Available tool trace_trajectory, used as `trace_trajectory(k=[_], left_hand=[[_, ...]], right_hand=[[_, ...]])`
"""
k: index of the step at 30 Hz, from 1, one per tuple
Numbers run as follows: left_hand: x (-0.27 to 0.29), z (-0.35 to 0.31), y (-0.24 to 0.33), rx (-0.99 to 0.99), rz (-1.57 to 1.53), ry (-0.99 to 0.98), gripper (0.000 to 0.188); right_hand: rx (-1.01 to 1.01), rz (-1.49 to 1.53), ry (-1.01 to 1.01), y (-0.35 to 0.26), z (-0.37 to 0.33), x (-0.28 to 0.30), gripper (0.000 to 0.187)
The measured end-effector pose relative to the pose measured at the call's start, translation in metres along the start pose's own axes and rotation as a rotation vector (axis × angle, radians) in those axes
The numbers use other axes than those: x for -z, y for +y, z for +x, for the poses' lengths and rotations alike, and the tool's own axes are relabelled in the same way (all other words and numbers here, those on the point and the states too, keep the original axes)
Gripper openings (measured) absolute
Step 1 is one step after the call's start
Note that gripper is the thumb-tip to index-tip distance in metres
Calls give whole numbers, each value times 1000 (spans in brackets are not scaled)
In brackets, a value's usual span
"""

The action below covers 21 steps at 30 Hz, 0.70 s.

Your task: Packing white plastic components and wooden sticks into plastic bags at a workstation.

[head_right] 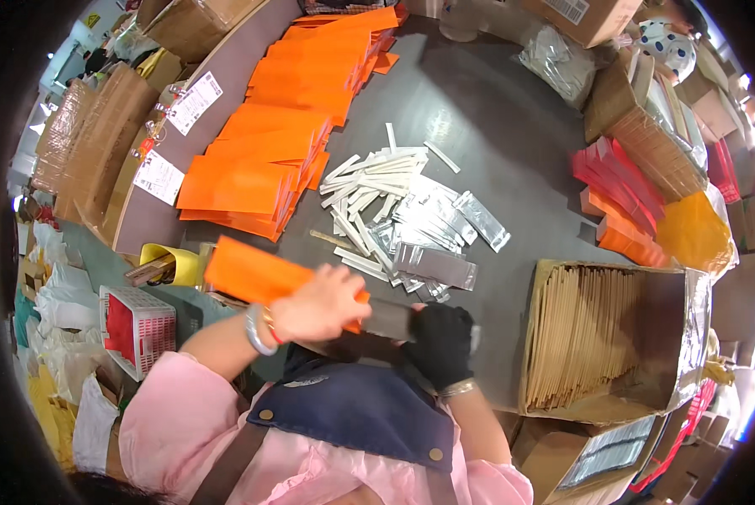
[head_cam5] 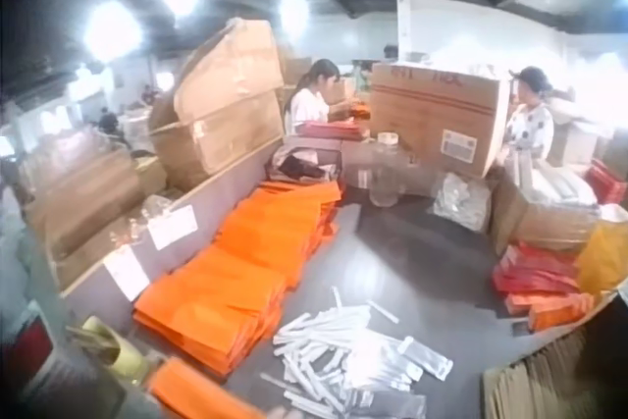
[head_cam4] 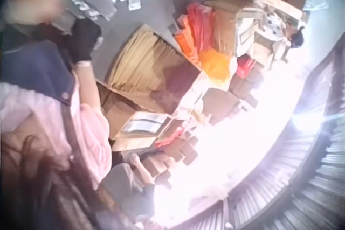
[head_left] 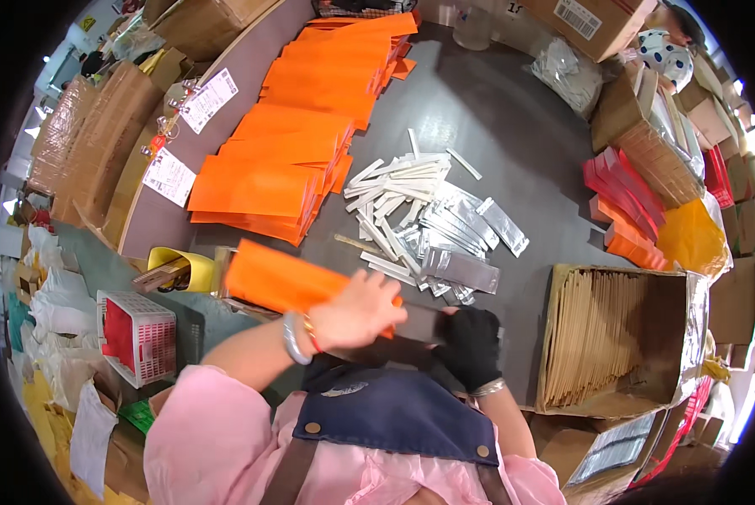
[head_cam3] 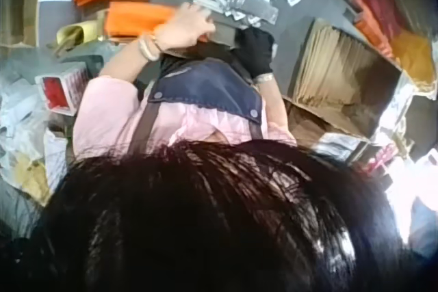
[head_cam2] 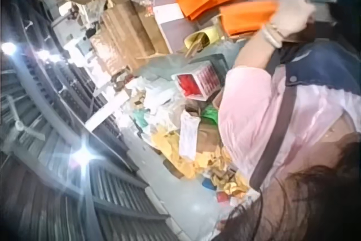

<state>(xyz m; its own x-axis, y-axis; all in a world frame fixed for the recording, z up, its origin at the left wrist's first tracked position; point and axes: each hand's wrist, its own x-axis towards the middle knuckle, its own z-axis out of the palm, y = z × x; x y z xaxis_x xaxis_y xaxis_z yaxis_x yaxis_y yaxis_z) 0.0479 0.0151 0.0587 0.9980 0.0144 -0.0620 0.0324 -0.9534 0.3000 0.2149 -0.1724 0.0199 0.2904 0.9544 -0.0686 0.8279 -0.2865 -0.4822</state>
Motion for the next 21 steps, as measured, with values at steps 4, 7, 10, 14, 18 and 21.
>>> trace_trajectory(k=[4, 7, 10, 14, 18, 21], left_hand=[[45, -9, -76, 60, 86, 324, 19], [30, -25, -82, 394, 255, 475, 37], [-37, -39, -26, 623, -14, 336, 78], [-66, -38, -6, 756, -194, 345, 90], [-70, -42, -10, 770, -282, 336, 93], [-68, -39, -9, 781, -289, 330, 95]], right_hand=[[-214, 2, 225, 18, -16, 19, 60], [-176, -6, 224, 15, -17, 24, 60], [-142, -66, 165, 4, -17, 27, 61], [-34, -106, 168, 1, -18, 24, 61], [23, -129, 99, -2, -14, 22, 63], [65, 3, -5, -10, -4, 12, 63]])
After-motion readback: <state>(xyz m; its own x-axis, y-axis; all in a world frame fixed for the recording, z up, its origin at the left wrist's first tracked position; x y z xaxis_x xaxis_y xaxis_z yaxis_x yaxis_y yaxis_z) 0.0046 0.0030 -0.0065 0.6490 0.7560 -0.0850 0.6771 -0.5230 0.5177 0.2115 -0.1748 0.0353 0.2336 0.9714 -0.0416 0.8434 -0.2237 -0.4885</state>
